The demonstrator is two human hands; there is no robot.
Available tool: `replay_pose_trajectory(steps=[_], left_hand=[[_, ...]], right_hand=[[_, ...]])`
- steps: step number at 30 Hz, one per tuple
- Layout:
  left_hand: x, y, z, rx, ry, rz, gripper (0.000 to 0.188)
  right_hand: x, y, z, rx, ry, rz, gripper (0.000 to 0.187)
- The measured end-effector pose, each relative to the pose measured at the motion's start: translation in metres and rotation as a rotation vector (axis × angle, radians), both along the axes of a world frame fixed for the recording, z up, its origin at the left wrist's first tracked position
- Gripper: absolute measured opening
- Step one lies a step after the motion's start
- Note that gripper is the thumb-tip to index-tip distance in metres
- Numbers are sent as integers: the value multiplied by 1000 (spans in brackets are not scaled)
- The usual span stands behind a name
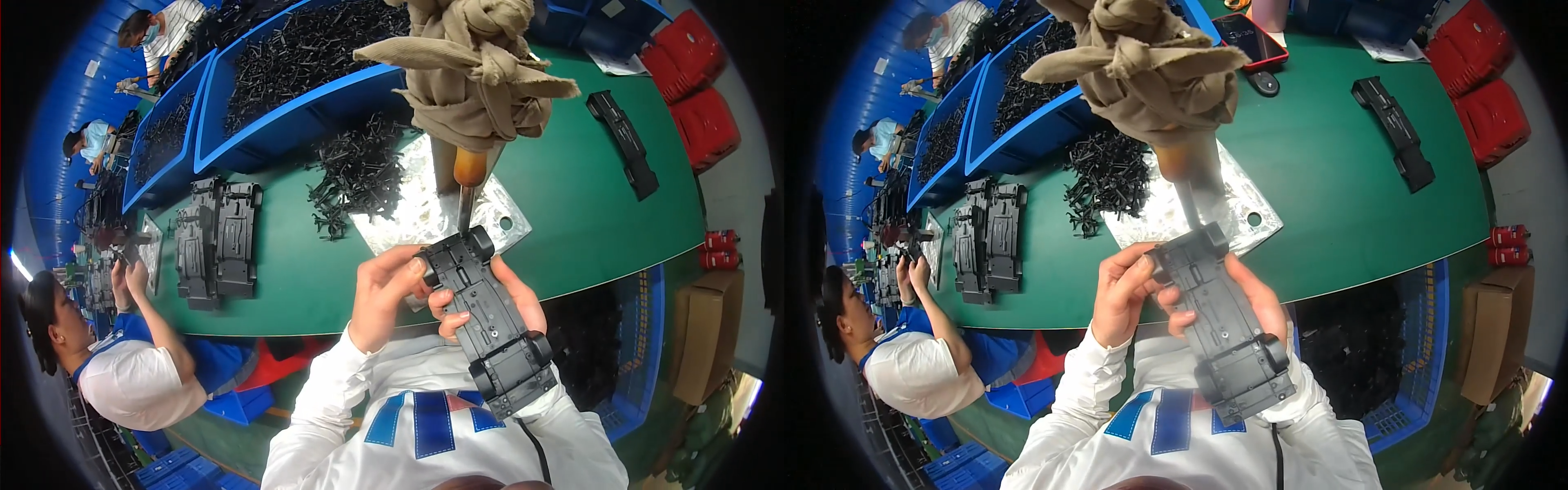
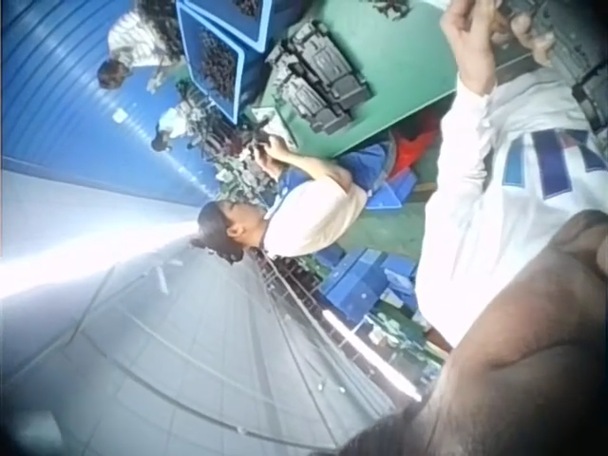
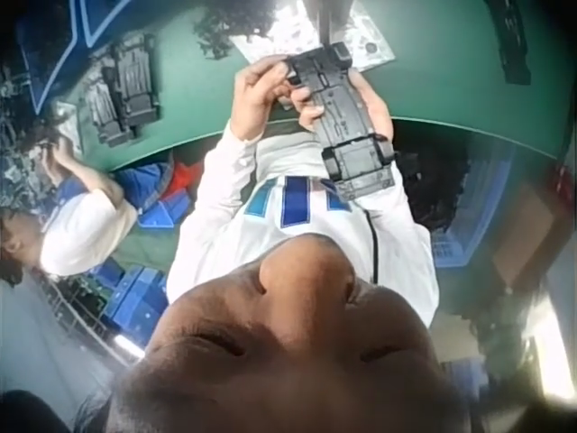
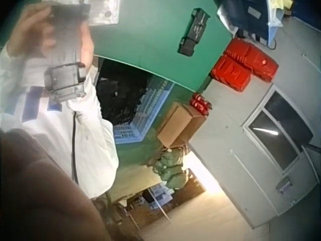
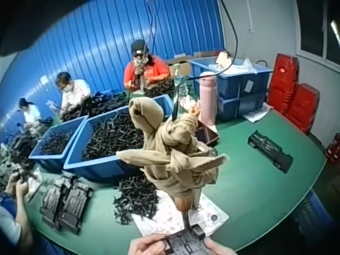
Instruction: Assembling small plastic components onto a toy vehicle chassis using an industrial heat-staking tool.
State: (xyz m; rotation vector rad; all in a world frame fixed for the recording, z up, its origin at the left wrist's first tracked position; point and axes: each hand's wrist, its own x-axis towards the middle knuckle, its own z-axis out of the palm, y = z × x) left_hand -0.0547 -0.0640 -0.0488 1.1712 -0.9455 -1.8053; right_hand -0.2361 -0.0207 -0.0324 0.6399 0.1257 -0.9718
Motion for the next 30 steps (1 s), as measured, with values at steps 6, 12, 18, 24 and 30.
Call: replay_pose_trajectory(steps=[6,12,18,24,30], left_hand=[[0,0,0,0,-7,13,42],[-1,-1,2,-3,-3,17,42],[-1,-1,3,-9,-10,24,42],[-2,-1,4,-11,-3,12,41],[-1,-1,3,-3,-2,16,40]], right_hand=[[1,0,0,-10,14,11,62],[1,-2,2,-2,15,10,63],[2,-2,3,-10,29,10,64],[1,-2,3,22,27,3,63],[1,-2,3,9,47,6,62]])
